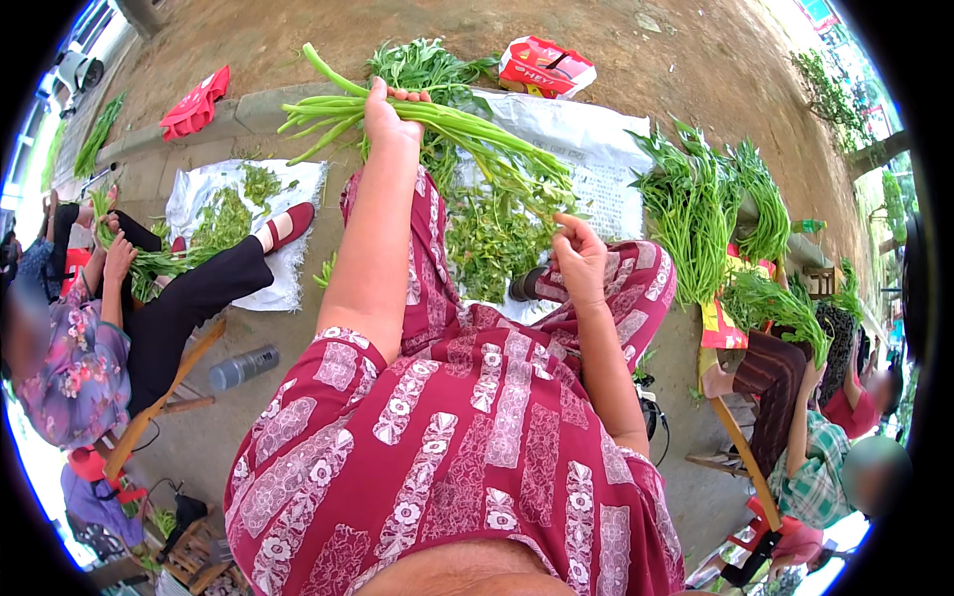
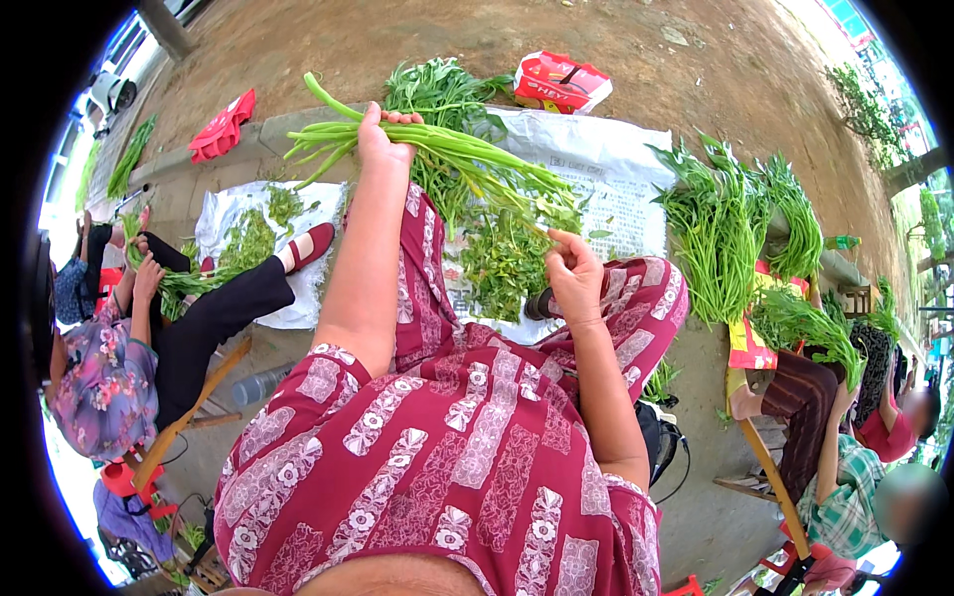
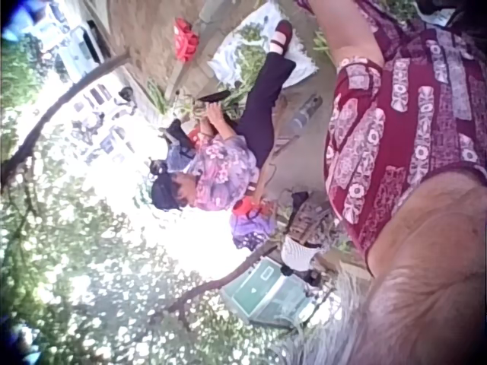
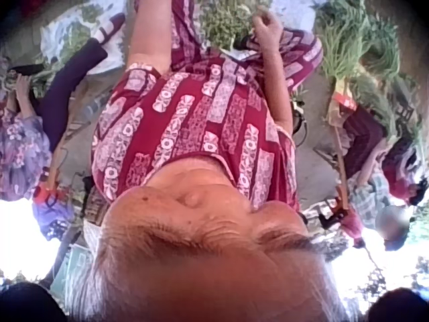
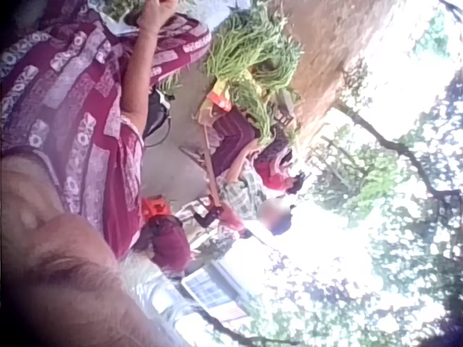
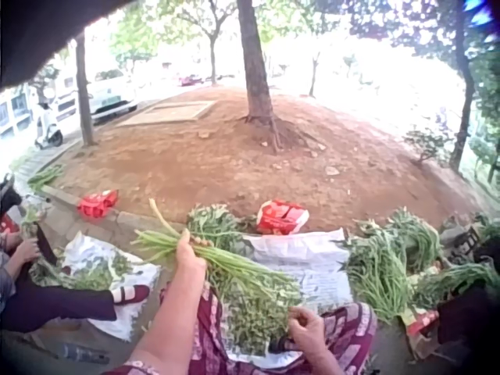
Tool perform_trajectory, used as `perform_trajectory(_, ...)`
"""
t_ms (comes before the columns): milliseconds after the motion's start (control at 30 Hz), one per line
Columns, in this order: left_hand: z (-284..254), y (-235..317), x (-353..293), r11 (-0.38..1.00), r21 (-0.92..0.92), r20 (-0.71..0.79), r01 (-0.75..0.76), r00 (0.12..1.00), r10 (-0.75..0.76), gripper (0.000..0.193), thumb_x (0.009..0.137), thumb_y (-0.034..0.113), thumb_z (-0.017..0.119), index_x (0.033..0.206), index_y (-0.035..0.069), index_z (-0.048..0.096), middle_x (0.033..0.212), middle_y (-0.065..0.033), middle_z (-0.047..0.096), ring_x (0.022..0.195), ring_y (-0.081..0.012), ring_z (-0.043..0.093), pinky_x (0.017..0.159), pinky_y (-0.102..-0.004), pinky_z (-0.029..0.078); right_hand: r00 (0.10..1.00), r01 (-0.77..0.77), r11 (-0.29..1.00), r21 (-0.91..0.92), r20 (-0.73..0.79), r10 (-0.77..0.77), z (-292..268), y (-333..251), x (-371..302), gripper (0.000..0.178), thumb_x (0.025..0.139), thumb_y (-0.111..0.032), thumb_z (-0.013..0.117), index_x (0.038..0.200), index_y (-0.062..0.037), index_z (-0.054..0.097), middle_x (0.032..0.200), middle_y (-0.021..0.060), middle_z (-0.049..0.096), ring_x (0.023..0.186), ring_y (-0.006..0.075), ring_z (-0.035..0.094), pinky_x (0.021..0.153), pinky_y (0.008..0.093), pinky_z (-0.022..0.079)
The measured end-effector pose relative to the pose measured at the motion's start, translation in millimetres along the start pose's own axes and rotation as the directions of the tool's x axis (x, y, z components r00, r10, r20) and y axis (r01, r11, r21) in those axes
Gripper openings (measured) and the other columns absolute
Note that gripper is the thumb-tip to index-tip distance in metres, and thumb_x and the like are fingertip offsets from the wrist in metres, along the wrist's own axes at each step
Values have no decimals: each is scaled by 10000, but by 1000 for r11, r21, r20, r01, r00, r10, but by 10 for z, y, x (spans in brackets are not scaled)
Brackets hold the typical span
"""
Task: The person picks leaves from a bundle of green vegetables by hand and places them on a plastic sheet while sitting on a low stool.
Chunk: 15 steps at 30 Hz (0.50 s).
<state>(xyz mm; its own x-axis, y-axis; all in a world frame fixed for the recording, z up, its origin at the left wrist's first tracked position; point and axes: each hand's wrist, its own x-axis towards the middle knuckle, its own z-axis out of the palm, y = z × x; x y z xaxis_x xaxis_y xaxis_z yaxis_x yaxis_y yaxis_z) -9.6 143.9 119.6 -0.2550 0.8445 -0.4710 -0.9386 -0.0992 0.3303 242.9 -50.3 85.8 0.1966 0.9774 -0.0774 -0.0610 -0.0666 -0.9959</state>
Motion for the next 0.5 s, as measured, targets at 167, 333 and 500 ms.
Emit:
perform_trajectory(167,-1,-21,-15,1000,15,25,2,1000,-2,290,879,294,508,700,103,382,544,-40,411,499,-188,412,602,-411,442,936,298,833,-466,-28,-351,58,-235,92,83,766,-57,633,841,-20,627,687,22,475,559,77,442,523,212,377)
perform_trajectory(333,-12,-37,-16,999,22,62,32,998,-33,287,878,294,513,706,103,386,548,-40,415,499,-195,415,598,-418,447,976,216,945,-246,86,-200,213,-436,103,86,787,-55,614,867,-26,629,710,-21,494,570,54,433,519,190,364)
perform_trajectory(500,-10,-8,-8,999,40,77,18,997,-21,291,883,307,504,704,109,389,556,-32,418,505,-196,414,605,-427,449,563,585,792,174,615,-552,493,-1483,-351,232,767,17,528,967,-39,630,776,37,581,679,130,536,580,229,421)
